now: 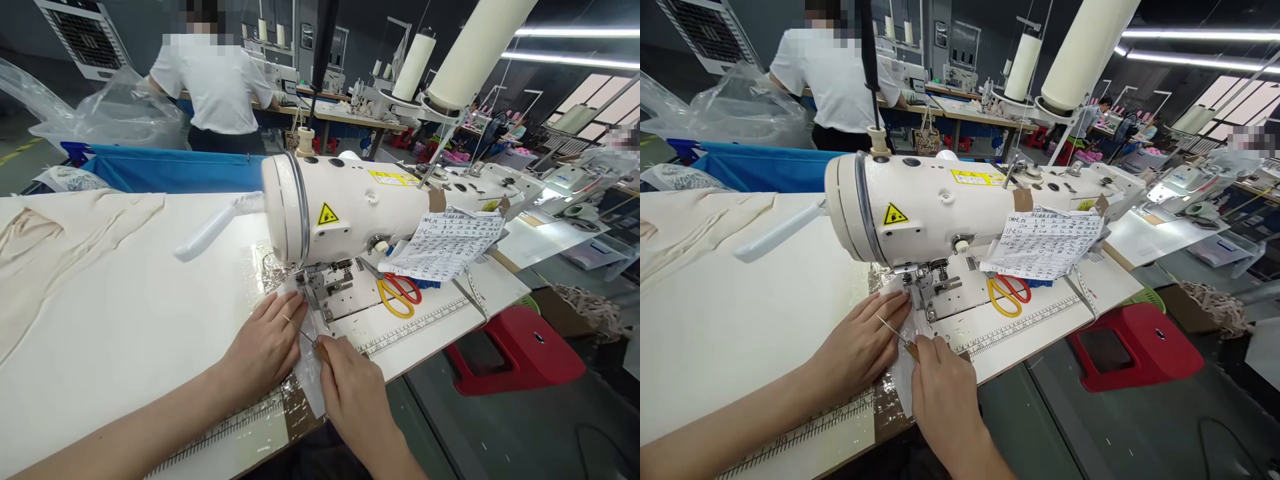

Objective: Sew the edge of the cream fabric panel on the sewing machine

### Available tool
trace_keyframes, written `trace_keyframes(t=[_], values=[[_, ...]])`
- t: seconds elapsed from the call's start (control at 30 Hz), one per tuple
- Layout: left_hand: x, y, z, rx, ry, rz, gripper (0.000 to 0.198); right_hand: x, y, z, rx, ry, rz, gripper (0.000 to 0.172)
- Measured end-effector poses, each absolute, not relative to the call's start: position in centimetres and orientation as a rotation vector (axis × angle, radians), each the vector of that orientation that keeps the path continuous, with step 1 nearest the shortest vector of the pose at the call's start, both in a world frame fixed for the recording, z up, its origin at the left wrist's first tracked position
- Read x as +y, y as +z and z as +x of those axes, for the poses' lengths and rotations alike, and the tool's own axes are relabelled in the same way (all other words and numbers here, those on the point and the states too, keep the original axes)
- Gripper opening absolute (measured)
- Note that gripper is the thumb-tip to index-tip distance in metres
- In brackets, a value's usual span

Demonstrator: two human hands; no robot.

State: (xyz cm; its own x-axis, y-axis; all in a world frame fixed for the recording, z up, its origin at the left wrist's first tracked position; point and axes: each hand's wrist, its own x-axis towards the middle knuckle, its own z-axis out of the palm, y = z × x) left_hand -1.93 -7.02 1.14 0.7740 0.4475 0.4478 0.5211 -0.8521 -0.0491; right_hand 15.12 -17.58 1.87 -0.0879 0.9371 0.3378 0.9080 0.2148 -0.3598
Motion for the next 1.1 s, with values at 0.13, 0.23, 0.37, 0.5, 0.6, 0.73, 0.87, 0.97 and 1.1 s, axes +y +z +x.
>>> trace_keyframes(t=[0.13, 0.23, 0.37, 0.5, 0.6, 0.73, 0.87, 0.97, 1.1], values=[[-6.6, 1.3, -1.9, -0.895, -0.6, -2.771, 0.043, -16.8, 1.7, 14.8, -2.004, 0.061, -1.712, 0.03], [-6.2, 1.1, -1.8, -0.929, -0.609, -2.763, 0.042, -16.2, 1.8, 14.6, -2.014, 0.047, -1.703, 0.03], [-5.5, 1.0, -2.0, -0.955, -0.586, -2.774, 0.043, -15.7, 1.6, 14.5, -2.0, 0.044, -1.684, 0.03], [-5.1, 1.1, -2.1, -0.955, -0.56, -2.766, 0.044, -15.8, 1.7, 14.9, -1.952, 0.085, -1.578, 0.031], [-4.9, 1.0, -2.1, -0.937, -0.569, -2.738, 0.044, -17.0, 2.3, 15.4, -1.886, 0.233, -1.527, 0.031], [-4.7, 1.2, -2.3, -0.885, -0.558, -2.72, 0.044, -21.3, 2.3, 16.4, -1.731, 0.776, -1.397, 0.023], [-4.5, 1.3, -2.6, -0.795, -0.643, -2.724, 0.04, -26.0, -1.2, 17.3, -1.652, 0.844, -1.52, 0.024], [-4.1, 1.1, -2.5, -0.715, -0.714, -2.769, 0.04, -26.9, -5.6, 17.6, -1.585, 0.672, -1.612, 0.034], [-3.7, 0.9, -2.3, -0.685, -0.772, -2.861, 0.041, -24.7, -10.3, 16.9, -1.573, 0.78, -1.439, 0.043]])
